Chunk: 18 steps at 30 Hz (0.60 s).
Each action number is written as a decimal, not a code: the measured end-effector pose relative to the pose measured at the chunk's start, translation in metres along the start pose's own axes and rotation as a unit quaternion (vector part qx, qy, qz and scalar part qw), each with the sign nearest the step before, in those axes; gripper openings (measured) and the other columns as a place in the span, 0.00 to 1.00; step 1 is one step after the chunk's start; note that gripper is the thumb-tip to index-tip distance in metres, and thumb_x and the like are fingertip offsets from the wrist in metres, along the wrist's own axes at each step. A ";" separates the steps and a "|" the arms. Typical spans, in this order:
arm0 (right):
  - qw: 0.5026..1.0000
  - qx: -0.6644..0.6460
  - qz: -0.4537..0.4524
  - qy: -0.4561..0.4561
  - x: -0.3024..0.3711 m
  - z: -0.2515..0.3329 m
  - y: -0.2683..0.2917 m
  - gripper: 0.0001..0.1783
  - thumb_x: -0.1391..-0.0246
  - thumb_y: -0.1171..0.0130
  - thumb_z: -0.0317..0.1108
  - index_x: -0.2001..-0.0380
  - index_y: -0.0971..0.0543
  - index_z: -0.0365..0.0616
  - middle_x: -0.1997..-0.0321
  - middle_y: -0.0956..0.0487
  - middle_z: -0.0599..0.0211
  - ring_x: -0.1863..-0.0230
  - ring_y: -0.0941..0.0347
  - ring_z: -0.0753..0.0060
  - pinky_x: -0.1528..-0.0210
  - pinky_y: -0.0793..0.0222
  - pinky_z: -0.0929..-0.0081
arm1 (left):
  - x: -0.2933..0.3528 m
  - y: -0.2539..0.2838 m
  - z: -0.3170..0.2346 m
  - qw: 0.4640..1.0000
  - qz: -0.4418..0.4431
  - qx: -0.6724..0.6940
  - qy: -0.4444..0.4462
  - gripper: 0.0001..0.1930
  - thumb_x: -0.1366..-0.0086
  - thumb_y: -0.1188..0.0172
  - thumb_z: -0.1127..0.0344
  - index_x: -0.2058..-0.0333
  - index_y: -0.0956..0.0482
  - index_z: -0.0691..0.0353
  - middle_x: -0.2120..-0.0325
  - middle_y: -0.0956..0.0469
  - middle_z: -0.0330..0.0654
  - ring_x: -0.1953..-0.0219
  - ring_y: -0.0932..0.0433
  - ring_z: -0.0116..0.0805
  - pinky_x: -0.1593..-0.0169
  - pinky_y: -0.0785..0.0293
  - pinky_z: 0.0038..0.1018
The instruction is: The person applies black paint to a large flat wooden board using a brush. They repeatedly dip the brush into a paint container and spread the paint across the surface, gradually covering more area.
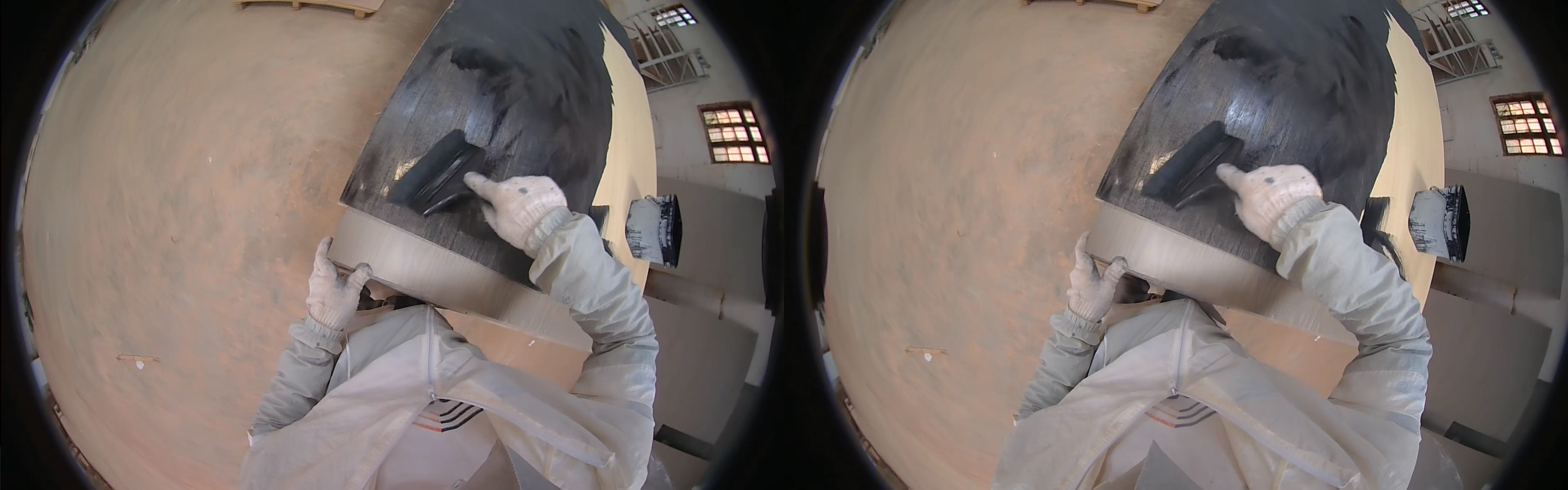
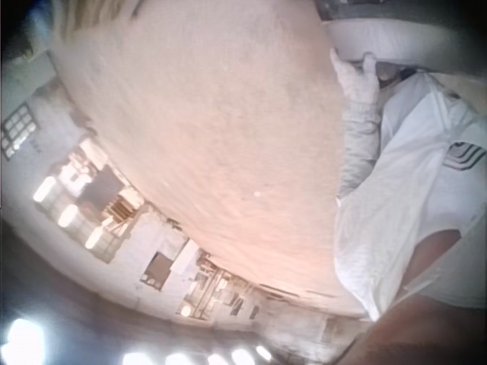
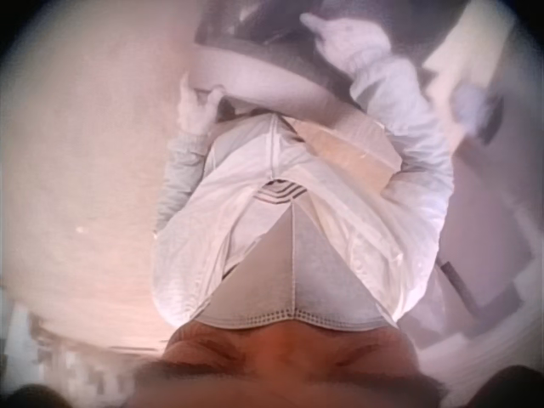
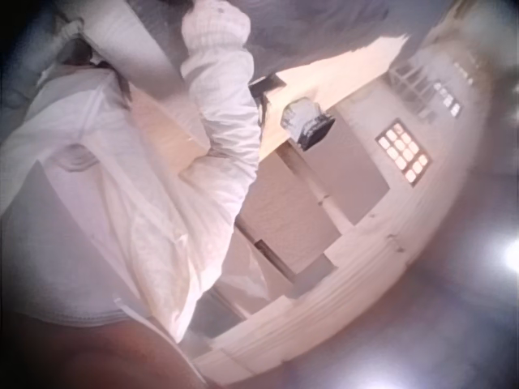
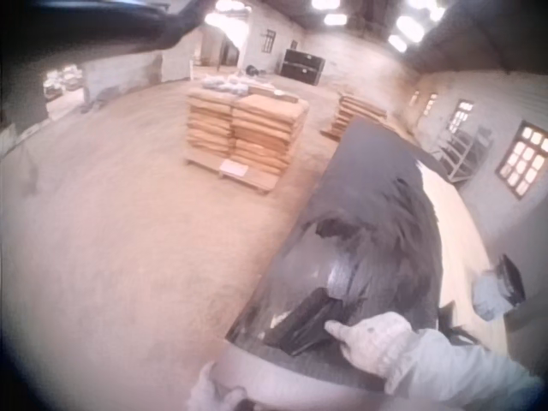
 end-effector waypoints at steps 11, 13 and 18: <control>0.999 0.011 0.040 -0.031 -0.032 -0.008 0.034 0.28 0.31 0.53 0.32 0.30 0.24 0.56 0.47 0.13 0.50 0.44 0.15 0.48 0.39 0.20 0.53 | -0.002 0.000 0.003 0.999 -0.011 -0.032 -0.020 0.47 0.36 0.24 0.56 0.29 0.41 0.75 0.44 0.22 0.67 0.47 0.15 0.57 0.42 0.19 0.43; 0.999 0.019 0.046 -0.023 -0.029 0.007 0.036 0.29 0.31 0.54 0.31 0.30 0.24 0.57 0.46 0.13 0.52 0.42 0.16 0.50 0.37 0.22 0.54 | 0.000 0.005 -0.008 0.999 0.003 -0.040 0.007 0.47 0.36 0.24 0.56 0.29 0.41 0.74 0.43 0.22 0.67 0.46 0.15 0.58 0.42 0.19 0.43; 0.997 -0.003 -0.072 0.023 -0.039 -0.001 0.016 0.23 0.35 0.46 0.37 0.38 0.18 0.56 0.57 0.12 0.50 0.53 0.13 0.47 0.48 0.19 0.51 | -0.002 0.000 0.002 0.998 -0.015 -0.032 -0.052 0.48 0.35 0.24 0.58 0.28 0.42 0.77 0.48 0.17 0.63 0.50 0.13 0.52 0.44 0.17 0.39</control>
Point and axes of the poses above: each hand's wrist, its own x-axis away from the middle knuckle, its own y-axis out of the back of the hand, z = x × y, the point moved 2 cm from there along -x, towards the middle knuckle
